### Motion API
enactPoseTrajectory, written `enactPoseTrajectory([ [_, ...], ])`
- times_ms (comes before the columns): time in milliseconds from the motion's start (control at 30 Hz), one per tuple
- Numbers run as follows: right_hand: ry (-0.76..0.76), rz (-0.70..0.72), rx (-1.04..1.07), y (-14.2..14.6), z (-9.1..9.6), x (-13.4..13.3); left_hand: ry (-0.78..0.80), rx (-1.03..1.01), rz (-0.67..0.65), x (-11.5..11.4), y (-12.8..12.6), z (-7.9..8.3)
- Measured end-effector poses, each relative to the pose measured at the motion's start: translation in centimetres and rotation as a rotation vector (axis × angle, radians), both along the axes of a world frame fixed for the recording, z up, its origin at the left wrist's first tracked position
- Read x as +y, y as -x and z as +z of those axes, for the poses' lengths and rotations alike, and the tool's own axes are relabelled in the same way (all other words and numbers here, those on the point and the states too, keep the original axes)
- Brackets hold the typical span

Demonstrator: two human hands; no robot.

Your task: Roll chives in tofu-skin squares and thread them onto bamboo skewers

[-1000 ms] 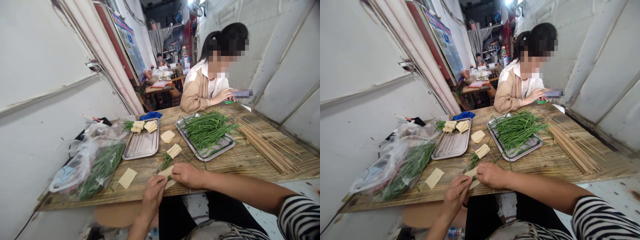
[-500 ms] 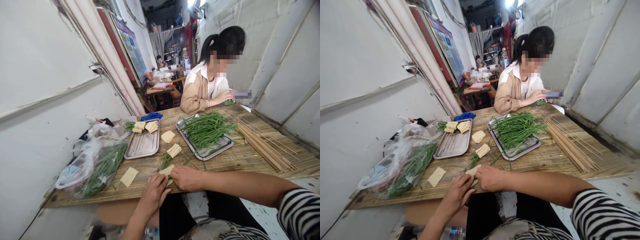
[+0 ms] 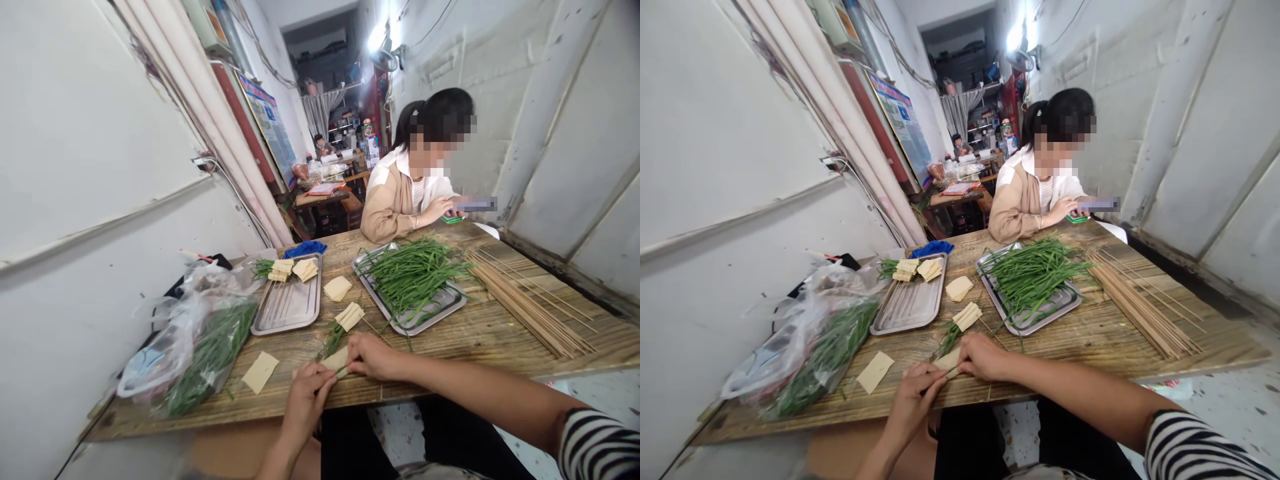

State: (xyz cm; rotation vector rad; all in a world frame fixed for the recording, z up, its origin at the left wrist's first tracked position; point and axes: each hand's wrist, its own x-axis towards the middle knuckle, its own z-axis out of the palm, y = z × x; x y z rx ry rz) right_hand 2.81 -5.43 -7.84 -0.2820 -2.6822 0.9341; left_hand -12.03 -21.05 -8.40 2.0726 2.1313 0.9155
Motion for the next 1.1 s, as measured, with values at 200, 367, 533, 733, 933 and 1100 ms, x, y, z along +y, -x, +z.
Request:
enactPoseTrajectory([
  [200,0.072,-0.034,0.000,0.1,-0.2,0.4,-0.158,0.026,-0.100,-0.1,0.7,-0.7],
  [367,0.003,-0.056,-0.037,0.2,-0.1,0.0,-0.153,0.151,-0.196,-0.2,0.4,-0.3],
  [533,-0.063,-0.103,-0.068,0.3,0.5,-0.6,-0.116,0.202,-0.211,0.0,-0.1,0.5],
  [733,-0.071,-0.145,-0.100,0.3,1.2,-1.2,-0.159,0.233,-0.212,0.1,-0.3,0.7],
  [933,-0.038,-0.137,-0.164,0.6,0.9,-0.5,-0.081,0.176,-0.124,0.3,-1.0,0.9],
  [1100,-0.073,-0.090,0.006,-0.5,1.0,0.2,-0.055,0.133,-0.107,0.1,-1.1,1.1],
])
